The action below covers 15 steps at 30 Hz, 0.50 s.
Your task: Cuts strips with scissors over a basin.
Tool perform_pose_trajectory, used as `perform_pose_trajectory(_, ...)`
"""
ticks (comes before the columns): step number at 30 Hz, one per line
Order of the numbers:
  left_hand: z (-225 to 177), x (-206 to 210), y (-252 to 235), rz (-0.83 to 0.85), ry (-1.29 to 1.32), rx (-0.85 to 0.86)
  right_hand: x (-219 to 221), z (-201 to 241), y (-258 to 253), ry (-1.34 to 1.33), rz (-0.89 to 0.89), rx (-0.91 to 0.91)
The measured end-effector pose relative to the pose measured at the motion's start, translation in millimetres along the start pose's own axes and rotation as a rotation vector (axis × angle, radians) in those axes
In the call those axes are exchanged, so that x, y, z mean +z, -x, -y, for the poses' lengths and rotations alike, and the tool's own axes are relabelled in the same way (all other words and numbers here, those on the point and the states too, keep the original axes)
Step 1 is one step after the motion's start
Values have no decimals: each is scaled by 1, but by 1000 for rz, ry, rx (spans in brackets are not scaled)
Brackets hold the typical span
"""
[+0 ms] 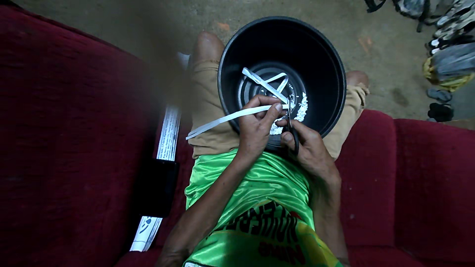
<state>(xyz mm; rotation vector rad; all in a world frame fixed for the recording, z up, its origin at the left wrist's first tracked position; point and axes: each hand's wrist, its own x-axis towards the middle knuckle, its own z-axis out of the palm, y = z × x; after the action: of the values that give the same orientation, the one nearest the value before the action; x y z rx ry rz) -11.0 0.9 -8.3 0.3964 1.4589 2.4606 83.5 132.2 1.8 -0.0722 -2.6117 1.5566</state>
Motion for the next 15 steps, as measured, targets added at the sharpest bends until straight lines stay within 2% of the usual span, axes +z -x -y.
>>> perform_pose_trajectory(5,-1,0,-1,4,57,6,-1,-1,0,-4,12,-22)
perform_pose_trajectory(9,-9,1,7,18,-15,-13,0,0,1,-62,6,-19)
perform_pose_trajectory(15,-1,2,-2,-40,53,37,-2,-2,3,-43,53,29)
